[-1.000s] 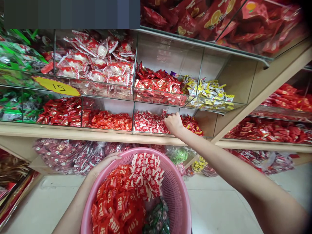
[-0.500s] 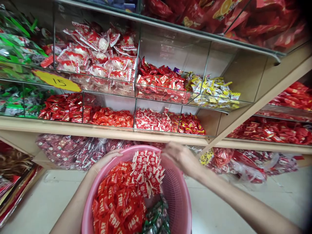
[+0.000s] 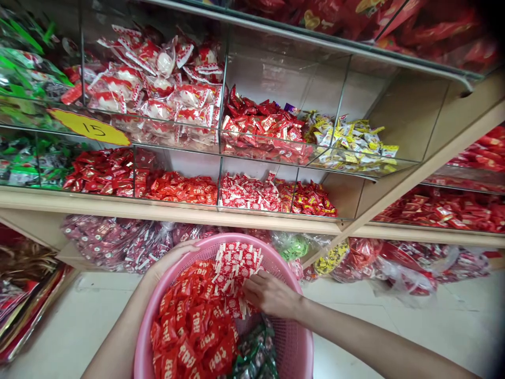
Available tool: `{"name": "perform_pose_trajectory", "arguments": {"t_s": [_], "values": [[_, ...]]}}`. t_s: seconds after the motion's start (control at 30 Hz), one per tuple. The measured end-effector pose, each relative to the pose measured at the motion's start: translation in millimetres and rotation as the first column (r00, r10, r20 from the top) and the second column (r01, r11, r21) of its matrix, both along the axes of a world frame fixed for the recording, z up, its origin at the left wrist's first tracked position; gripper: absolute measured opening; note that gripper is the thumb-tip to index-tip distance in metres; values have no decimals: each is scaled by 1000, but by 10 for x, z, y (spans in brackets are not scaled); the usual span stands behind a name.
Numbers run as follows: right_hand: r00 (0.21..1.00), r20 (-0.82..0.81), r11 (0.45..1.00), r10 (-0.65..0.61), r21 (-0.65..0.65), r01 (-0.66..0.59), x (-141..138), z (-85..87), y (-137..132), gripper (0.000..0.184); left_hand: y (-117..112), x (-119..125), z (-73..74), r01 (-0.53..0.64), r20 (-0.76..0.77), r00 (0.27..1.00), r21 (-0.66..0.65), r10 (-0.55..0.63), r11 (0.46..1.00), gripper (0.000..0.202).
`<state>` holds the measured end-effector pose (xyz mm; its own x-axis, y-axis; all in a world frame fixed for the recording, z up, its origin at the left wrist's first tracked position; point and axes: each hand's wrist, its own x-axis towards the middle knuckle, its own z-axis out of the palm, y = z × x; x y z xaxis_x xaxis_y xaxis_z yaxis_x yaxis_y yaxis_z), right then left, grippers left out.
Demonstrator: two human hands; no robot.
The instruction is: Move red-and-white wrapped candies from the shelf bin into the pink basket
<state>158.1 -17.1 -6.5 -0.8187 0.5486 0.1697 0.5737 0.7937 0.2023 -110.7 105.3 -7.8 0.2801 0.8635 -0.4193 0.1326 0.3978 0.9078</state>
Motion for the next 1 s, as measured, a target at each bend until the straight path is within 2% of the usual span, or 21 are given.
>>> {"name": "perform_pose_trajectory", "arguments": {"t_s": [0.3,0.43,0.53,0.63,0.77,0.83,0.9,1.0], "values": [[998,63,1000,-3,-22,4,-21,-14,8,21,19,-11,-36,-18,-24,1000,21,19,1000,43],[996,90,998,-9,-55,14,-60,-20,-5,17,13,-19,-29,11,-9,1000,29,-10,1000,42],[997,76,998,-1,-66,6,-68,49,10,17,10,-25,-18,27,-12,1000,42,-26,999,38],[999,-4,999,-42,-15,42,-27,291,159,20,7,-17,-1,32,-14,999,67,-31,997,36],[960,-114,962,-254,71,263,139,882,633,24,3,-7,8,12,-25,1000,58,-10,998,41],[907,-90,901,-412,107,421,253,1170,922,25,4,-13,9,22,-27,999,53,-21,998,41],[831,-16,823,-556,134,553,351,1361,1183,23,4,-22,18,50,-21,999,69,-48,996,40],[715,86,720,-693,129,682,414,1432,1458,21,-6,-21,60,58,-50,997,94,-54,994,36]]}}
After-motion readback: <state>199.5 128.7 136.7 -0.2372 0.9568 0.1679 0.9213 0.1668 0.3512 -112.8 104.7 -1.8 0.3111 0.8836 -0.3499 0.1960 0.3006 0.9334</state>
